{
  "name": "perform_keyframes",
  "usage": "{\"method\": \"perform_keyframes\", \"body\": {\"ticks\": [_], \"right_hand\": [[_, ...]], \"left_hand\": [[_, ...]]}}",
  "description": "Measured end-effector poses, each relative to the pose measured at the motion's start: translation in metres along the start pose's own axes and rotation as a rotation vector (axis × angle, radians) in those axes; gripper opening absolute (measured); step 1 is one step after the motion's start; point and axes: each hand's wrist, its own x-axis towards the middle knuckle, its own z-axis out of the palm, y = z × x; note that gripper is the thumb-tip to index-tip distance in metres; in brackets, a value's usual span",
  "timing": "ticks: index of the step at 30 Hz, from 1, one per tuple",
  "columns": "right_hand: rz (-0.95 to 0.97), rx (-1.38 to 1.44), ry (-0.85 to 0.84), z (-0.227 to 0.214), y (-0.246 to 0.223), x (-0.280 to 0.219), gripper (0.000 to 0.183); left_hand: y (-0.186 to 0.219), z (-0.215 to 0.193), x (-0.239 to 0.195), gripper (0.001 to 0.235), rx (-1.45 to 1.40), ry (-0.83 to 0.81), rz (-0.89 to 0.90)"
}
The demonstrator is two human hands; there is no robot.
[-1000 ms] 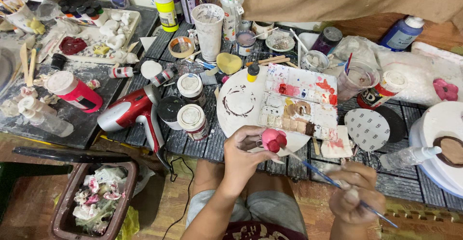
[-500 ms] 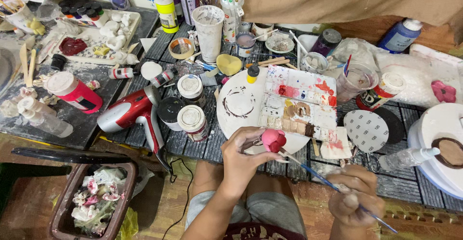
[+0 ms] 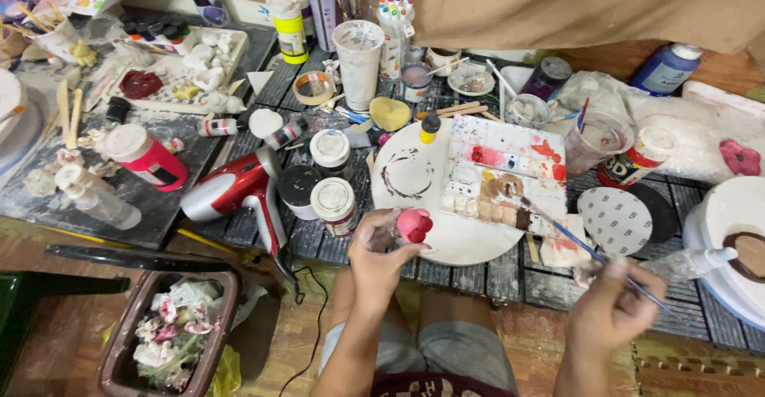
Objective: The person paints a small pink flower-shaped craft with red paint using a brush, then dries it with a hair dryer. They repeat the painting and drying steps, then attach a small white piece to the flower.
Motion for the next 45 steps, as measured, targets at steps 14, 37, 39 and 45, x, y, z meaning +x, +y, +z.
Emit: {"method": "perform_keyframes", "body": {"ticks": [14,37,39,45], "right_hand": [[0.038,-0.192,-0.161,0.027,0.034,0.001,0.021],[-0.331,-0.093,-0.415,0.048,-0.046,-0.063,0.022],[-0.368,-0.112,-0.416,0.05,-0.048,-0.062,0.024],[-0.397,-0.127,-0.461,0.047,-0.047,-0.06,0.023]], "left_hand": [[0.028,-0.048,0.002,0.06,0.633,0.0,0.4],[0.019,-0.048,-0.003,0.055,0.485,-0.152,0.487],[0.02,-0.047,-0.003,0.054,0.463,-0.172,0.468],[0.028,-0.045,-0.002,0.058,0.535,-0.151,0.503]]}}
